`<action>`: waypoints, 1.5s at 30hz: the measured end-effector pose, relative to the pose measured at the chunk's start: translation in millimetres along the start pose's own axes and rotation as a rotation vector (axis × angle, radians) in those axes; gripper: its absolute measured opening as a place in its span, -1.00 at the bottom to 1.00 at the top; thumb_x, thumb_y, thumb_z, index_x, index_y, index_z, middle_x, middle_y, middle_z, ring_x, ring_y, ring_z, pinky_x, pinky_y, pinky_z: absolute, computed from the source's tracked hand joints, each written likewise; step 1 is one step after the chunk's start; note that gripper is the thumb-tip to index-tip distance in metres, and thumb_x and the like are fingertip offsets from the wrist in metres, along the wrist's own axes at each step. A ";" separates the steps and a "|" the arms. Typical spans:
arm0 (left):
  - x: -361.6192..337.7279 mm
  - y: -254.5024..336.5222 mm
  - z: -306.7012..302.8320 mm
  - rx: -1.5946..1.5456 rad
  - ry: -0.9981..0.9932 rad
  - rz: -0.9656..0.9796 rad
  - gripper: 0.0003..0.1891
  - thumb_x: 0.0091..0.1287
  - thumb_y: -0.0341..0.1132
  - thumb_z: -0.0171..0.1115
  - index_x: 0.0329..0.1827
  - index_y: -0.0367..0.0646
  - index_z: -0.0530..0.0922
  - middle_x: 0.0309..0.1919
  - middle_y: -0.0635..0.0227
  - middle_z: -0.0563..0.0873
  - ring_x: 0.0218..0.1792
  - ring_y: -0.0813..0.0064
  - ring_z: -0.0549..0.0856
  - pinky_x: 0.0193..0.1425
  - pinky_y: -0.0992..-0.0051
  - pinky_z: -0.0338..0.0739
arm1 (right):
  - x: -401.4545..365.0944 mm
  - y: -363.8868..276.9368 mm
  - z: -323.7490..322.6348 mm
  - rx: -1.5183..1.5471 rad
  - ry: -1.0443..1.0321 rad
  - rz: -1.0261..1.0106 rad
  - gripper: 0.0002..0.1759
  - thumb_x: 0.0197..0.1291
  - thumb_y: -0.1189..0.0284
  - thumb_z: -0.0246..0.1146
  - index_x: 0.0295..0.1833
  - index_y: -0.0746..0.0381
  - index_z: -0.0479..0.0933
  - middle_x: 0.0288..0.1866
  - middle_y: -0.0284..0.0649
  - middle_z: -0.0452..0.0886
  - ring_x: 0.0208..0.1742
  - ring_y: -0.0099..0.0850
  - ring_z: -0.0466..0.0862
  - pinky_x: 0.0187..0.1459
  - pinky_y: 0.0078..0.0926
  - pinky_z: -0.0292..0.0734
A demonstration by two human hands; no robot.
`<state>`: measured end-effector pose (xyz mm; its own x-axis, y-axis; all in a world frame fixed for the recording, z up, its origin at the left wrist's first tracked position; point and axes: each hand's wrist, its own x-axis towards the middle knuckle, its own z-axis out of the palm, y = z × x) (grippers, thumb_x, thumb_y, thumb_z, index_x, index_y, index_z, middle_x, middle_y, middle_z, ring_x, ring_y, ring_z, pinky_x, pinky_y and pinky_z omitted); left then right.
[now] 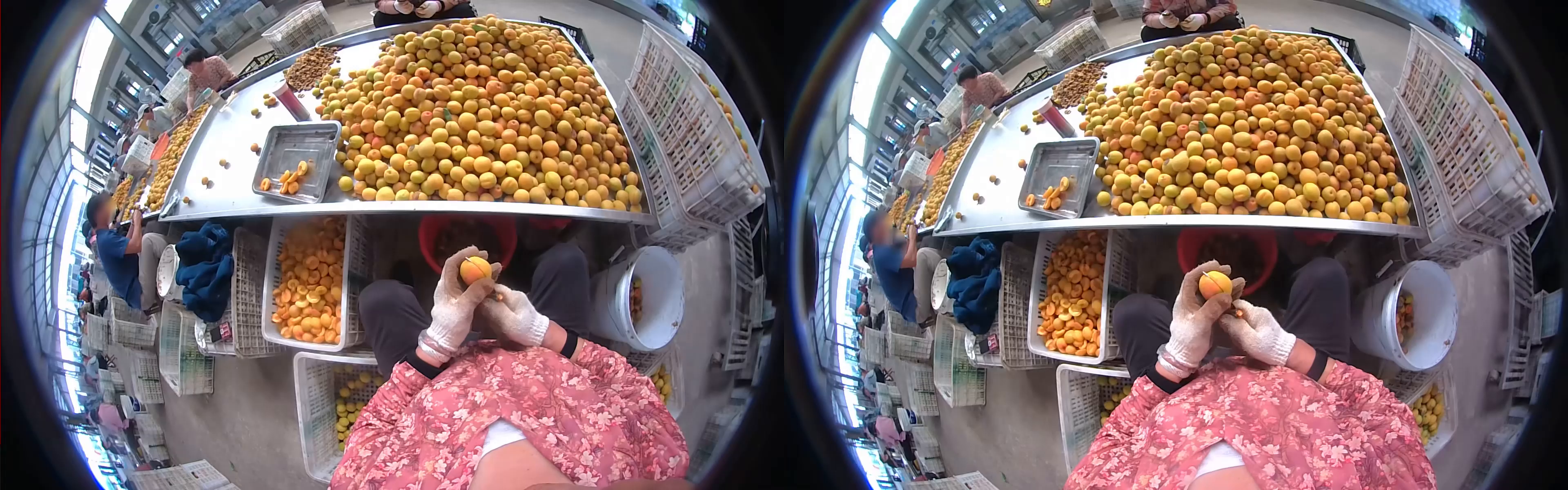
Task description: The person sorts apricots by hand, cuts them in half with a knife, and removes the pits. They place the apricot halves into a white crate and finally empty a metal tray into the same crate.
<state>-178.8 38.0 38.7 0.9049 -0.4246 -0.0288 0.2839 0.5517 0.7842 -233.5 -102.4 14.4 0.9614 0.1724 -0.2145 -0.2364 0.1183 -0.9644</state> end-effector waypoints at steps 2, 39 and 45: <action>4.9 -0.5 -2.0 -0.009 0.006 0.004 -0.43 0.31 -0.51 0.32 0.37 -0.20 0.31 0.22 0.19 0.49 0.21 0.21 0.62 0.36 0.27 0.51 | 4.4 -1.0 0.1 -0.040 0.015 -0.020 -0.70 0.43 0.36 0.13 0.16 0.28 0.49 -0.20 -0.39 0.60 -0.20 -0.65 0.52 -0.17 -0.61 0.48; 13.3 -76.1 -28.5 -0.133 0.026 -0.079 -0.71 0.61 -0.31 -0.15 0.26 -0.10 0.44 0.09 0.42 0.53 0.12 0.58 0.49 0.30 0.55 0.38 | 50.8 -64.1 10.0 -0.788 0.587 -0.603 -0.70 0.10 0.41 0.43 -0.50 0.25 0.44 -0.51 -0.12 0.42 -0.46 -0.09 0.49 -0.40 -0.20 0.37; 15.2 -51.9 -11.5 0.094 0.047 -0.060 -0.69 0.61 -0.22 -0.10 0.28 -0.12 0.43 0.01 0.47 0.57 0.00 0.67 0.51 0.15 0.58 0.46 | 68.0 -42.5 5.5 -0.397 0.517 -0.531 -0.66 0.19 0.50 0.38 -0.49 0.21 0.33 -0.54 -0.40 0.26 -0.51 -0.55 0.24 -0.46 -0.51 0.19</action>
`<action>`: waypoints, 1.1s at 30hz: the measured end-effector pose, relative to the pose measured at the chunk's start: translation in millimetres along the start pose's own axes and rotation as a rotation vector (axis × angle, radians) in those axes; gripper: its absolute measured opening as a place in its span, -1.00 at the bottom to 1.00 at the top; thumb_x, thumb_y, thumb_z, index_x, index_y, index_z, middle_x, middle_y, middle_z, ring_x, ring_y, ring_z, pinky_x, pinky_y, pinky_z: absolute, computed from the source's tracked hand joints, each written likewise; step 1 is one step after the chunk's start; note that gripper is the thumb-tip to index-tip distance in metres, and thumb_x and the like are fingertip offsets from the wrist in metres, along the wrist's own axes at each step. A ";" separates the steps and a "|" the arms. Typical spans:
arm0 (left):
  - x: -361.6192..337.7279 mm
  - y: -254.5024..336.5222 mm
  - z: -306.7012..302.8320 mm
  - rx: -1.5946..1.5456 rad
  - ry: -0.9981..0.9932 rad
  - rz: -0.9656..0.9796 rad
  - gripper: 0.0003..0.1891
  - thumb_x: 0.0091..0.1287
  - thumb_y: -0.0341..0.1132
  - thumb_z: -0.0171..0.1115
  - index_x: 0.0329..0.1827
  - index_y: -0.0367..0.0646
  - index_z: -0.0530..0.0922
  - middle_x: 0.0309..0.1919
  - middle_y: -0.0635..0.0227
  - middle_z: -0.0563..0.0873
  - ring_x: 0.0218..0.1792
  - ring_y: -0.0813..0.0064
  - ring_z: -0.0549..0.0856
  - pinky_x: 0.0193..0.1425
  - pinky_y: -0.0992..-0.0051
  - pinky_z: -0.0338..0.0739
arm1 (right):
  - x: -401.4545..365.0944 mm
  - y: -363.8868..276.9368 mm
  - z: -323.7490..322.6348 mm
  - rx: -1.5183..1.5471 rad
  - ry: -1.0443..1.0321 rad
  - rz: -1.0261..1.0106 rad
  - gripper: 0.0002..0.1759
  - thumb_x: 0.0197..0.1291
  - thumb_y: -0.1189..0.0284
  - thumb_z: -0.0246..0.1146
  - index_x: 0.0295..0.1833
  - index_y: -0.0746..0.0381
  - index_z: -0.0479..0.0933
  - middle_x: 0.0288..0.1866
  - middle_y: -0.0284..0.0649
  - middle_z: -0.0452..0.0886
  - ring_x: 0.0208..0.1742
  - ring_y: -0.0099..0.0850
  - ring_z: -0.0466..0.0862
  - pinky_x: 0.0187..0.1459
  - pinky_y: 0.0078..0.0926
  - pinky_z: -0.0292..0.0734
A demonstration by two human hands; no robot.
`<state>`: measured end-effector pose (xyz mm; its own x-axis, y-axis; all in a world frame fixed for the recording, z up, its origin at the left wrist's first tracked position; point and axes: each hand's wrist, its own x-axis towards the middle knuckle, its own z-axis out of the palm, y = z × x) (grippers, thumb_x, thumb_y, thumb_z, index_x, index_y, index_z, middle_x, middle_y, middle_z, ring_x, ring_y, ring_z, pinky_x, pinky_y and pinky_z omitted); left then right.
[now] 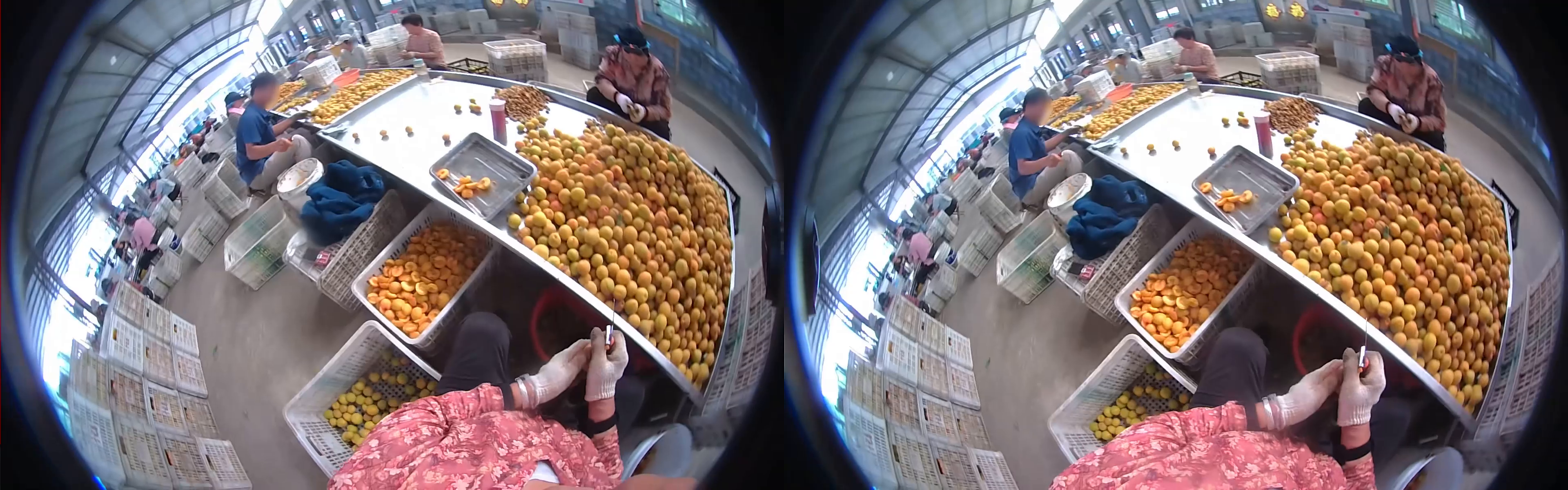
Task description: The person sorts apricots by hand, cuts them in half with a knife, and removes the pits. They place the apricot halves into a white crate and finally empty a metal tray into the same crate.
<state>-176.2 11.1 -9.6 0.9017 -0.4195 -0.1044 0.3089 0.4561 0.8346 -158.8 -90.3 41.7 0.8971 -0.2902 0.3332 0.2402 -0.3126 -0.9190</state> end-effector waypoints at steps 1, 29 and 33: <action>-4.0 8.6 4.0 -0.001 0.004 0.011 -0.69 0.61 -0.22 -0.10 0.28 -0.12 0.43 0.01 0.47 0.57 0.00 0.67 0.51 0.15 0.58 0.46 | -0.5 -1.2 2.6 0.130 -0.001 0.152 -0.67 0.20 0.50 0.38 -0.48 0.20 0.33 -0.53 -0.46 0.23 -0.48 -0.63 0.22 -0.45 -0.56 0.17; 31.2 -1.6 22.4 -1.222 -0.320 -0.328 -0.51 0.51 0.13 0.01 0.32 0.04 0.40 0.19 0.28 0.51 0.24 0.45 0.50 0.36 0.42 0.39 | 41.4 -46.8 -5.3 -0.307 -0.140 -0.637 -0.76 -0.12 0.67 0.38 -0.48 0.26 0.41 -0.44 -0.11 0.49 -0.42 -0.08 0.53 -0.37 -0.20 0.45; 43.4 -65.0 17.0 -1.043 -0.386 0.149 -0.47 0.47 0.20 0.00 0.32 0.06 0.35 0.16 0.30 0.55 0.18 0.41 0.58 0.31 0.35 0.47 | 39.6 -53.2 -4.7 -0.311 -0.290 -0.768 -0.77 -0.16 0.63 0.41 -0.46 0.22 0.46 -0.45 -0.15 0.49 -0.42 -0.13 0.54 -0.37 -0.21 0.45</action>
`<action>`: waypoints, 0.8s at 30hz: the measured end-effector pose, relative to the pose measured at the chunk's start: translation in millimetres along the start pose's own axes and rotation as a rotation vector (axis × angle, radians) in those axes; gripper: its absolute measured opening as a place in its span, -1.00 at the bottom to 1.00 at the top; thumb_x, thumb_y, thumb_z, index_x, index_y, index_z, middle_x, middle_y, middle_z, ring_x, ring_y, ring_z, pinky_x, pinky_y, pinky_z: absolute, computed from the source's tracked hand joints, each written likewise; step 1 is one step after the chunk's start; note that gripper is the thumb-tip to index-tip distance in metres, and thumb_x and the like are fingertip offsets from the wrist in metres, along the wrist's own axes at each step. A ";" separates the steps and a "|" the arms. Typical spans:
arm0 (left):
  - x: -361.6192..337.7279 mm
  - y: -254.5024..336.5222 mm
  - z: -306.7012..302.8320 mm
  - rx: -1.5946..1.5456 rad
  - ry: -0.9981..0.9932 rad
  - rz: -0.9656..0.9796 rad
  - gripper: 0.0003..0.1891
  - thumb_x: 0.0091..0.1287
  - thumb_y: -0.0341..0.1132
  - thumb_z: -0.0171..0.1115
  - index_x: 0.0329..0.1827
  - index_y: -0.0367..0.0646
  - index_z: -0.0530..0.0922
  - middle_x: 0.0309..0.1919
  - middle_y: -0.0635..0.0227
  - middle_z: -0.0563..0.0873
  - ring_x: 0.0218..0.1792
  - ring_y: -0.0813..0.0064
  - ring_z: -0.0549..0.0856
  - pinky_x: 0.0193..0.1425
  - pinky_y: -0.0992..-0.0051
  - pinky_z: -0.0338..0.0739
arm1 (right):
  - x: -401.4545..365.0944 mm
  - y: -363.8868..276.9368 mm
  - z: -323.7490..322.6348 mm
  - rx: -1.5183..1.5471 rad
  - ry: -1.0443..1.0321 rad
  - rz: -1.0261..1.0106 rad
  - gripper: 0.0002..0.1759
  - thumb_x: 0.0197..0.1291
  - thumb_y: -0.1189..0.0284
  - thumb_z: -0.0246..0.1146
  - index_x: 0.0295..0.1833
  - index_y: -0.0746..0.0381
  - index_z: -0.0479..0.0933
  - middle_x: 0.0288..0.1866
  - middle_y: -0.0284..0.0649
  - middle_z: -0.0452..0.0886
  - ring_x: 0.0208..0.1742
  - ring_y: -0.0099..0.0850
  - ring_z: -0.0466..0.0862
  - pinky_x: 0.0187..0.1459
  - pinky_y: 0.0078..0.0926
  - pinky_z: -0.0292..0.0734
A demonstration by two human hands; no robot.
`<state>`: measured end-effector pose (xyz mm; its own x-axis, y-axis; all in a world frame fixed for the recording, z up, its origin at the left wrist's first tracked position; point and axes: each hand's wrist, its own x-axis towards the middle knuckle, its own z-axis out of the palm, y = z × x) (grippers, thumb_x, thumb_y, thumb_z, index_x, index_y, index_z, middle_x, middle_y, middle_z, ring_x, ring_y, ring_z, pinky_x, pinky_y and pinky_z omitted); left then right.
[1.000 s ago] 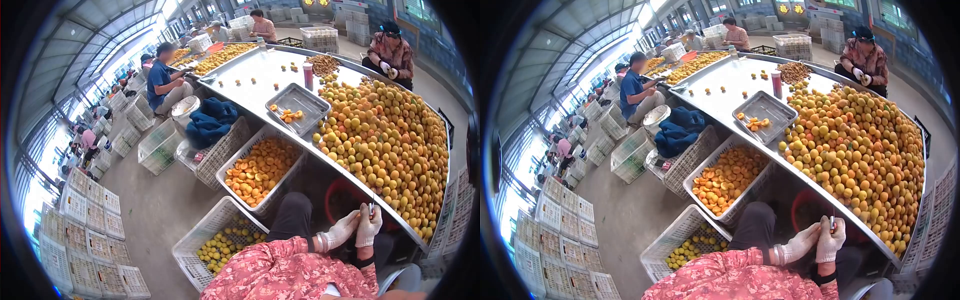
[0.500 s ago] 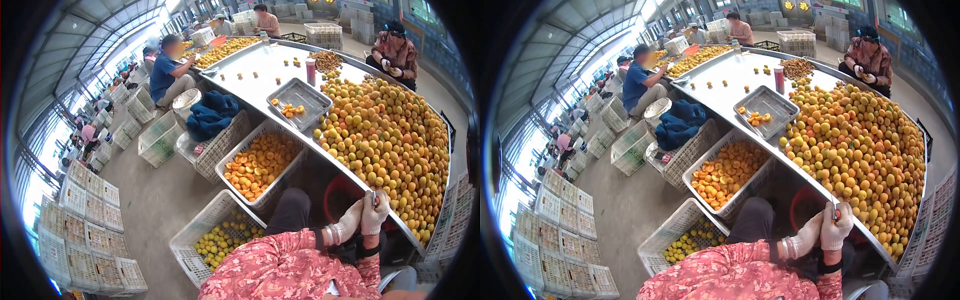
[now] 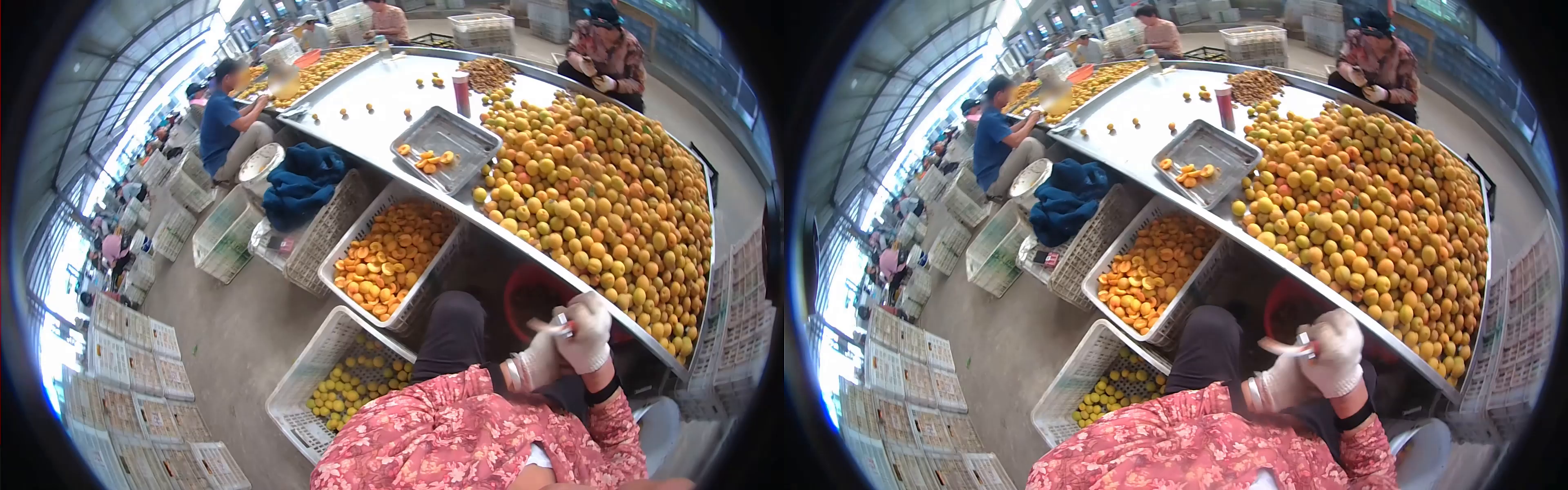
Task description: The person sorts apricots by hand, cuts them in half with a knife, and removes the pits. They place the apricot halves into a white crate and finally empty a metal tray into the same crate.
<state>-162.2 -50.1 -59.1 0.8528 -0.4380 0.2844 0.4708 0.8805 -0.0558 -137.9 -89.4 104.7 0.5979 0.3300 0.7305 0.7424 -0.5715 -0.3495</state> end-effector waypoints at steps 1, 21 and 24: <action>4.6 -14.1 2.0 -0.784 -0.139 0.095 -0.39 0.46 0.23 -0.03 0.40 0.06 0.26 0.23 0.27 0.52 0.25 0.36 0.53 0.38 0.32 0.42 | -0.7 -3.1 -2.5 0.025 -0.067 -0.102 -0.78 -0.15 0.62 0.42 -0.43 0.22 0.49 -0.44 -0.16 0.49 -0.41 -0.15 0.55 -0.37 -0.24 0.45; 0.1 72.8 117.7 0.499 0.868 -0.108 -0.48 0.50 0.26 -0.14 -0.05 0.02 0.56 -0.36 0.44 0.64 -0.55 0.58 0.53 -0.54 0.58 0.33 | -46.7 -0.7 4.8 1.022 0.054 1.143 -0.64 0.12 0.49 0.39 0.04 0.35 0.62 -0.06 -0.16 0.68 -0.18 -0.42 0.69 -0.17 -0.58 0.59; -5.6 86.9 115.6 0.428 0.678 -0.178 -0.38 0.48 0.32 -0.20 0.02 -0.04 0.55 -0.33 0.38 0.66 -0.53 0.53 0.53 -0.47 0.55 0.38 | -37.0 -14.3 0.3 1.390 0.309 1.184 -0.64 0.28 0.45 0.22 0.12 0.42 0.54 -0.04 -0.07 0.69 -0.24 -0.42 0.71 -0.34 -0.62 0.60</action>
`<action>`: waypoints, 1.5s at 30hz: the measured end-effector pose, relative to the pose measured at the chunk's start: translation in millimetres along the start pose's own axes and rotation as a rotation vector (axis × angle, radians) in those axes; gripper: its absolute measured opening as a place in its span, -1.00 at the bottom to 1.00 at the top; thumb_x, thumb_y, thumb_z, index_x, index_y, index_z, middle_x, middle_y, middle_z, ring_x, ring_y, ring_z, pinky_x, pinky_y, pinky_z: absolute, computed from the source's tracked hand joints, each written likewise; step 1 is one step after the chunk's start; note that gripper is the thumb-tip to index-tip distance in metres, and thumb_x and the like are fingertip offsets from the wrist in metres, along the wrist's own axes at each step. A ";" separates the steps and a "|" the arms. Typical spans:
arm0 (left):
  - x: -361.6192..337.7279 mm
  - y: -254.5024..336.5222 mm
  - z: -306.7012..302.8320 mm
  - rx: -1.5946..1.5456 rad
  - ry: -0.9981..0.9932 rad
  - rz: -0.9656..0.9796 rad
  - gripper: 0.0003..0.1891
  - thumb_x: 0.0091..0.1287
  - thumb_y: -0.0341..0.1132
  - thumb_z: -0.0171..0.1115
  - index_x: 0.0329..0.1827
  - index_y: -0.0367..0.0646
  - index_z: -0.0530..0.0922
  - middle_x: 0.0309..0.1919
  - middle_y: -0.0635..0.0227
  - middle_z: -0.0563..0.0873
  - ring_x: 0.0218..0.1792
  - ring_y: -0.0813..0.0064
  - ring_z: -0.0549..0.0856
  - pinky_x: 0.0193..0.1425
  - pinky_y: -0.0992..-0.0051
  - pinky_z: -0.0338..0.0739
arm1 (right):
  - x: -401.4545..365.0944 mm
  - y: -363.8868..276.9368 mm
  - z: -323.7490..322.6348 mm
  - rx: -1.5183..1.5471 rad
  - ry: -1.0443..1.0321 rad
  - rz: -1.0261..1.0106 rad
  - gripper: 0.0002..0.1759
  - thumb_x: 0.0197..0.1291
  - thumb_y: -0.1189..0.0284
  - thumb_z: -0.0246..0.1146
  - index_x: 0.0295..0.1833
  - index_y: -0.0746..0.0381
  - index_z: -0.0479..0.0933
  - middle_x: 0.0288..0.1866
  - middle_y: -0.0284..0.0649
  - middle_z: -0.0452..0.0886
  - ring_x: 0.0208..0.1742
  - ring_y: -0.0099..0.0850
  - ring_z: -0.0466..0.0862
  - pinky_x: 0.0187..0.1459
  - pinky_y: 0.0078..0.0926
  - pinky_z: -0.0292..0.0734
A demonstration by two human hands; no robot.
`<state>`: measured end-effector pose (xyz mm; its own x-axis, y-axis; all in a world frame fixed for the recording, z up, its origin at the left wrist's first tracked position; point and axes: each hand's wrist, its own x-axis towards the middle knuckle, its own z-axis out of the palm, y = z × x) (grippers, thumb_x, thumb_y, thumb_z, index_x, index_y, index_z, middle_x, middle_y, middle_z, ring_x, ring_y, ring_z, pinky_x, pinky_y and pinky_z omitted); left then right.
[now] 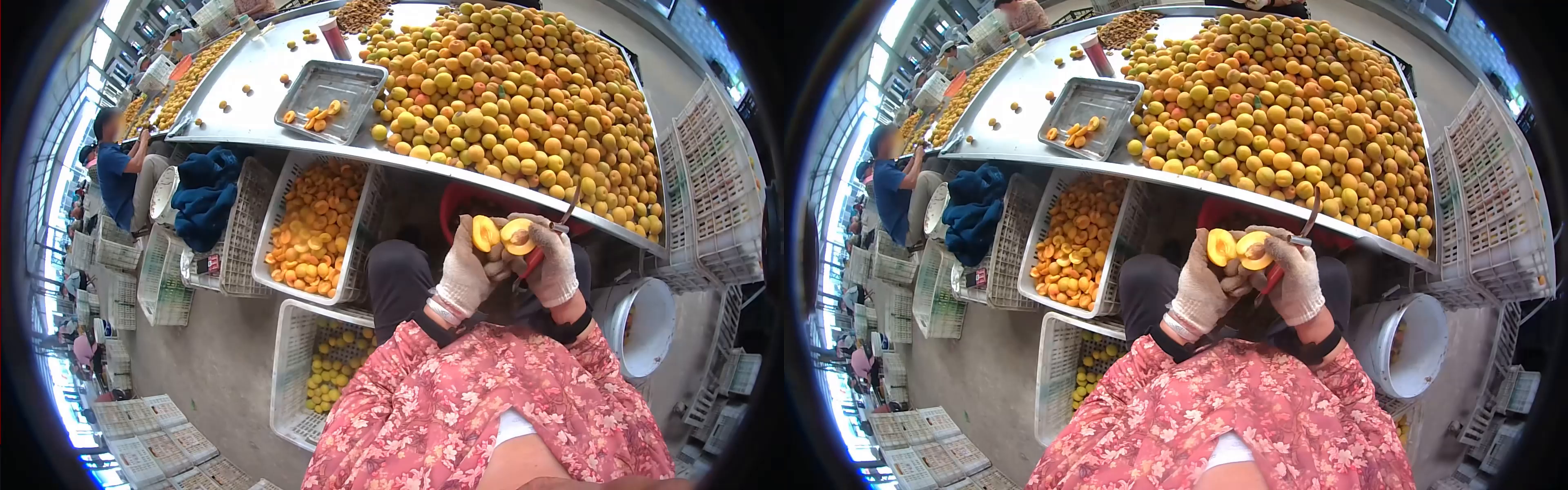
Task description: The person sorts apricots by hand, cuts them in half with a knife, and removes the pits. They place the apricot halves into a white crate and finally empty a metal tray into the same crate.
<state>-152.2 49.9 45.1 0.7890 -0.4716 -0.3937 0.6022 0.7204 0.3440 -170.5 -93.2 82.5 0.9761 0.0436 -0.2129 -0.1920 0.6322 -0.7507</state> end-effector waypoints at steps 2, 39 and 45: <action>8.5 -0.1 -22.7 -0.102 -0.325 -0.028 -0.31 0.46 0.35 -0.20 0.16 -0.12 0.51 -0.22 0.30 0.66 -0.45 0.52 0.53 -0.40 0.55 0.40 | -0.5 -0.7 2.1 -0.085 0.027 -0.029 -0.65 0.29 0.44 0.23 0.12 0.41 0.55 -0.07 -0.09 0.70 -0.27 -0.44 0.71 -0.38 -0.65 0.58; -37.0 -29.0 -16.8 0.639 -0.030 0.264 -0.74 0.52 -0.19 0.07 -0.09 -0.22 0.55 -0.25 0.45 0.62 -0.25 0.69 0.56 -0.08 0.60 0.50 | -23.5 4.1 -27.7 -0.553 0.091 0.031 -0.71 0.14 0.51 0.40 -0.01 0.34 0.64 -0.23 -0.27 0.70 -0.23 -0.58 0.66 -0.14 -0.64 0.56; -38.6 -39.4 -28.7 0.660 -0.099 0.220 -0.68 0.55 -0.11 0.00 -0.01 -0.22 0.54 -0.20 0.34 0.65 -0.23 0.52 0.67 -0.18 0.49 0.66 | -30.4 -12.6 -21.1 -0.697 -0.119 -0.005 -0.82 0.14 0.56 0.35 -0.12 0.36 0.67 -0.22 -0.31 0.70 -0.20 -0.57 0.66 -0.09 -0.63 0.56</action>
<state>-209.9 54.2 22.2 0.8896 -0.4167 -0.1869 0.3503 0.3600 0.8647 -199.9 -118.9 85.2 0.9740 0.1511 -0.1686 -0.1692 -0.0086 -0.9855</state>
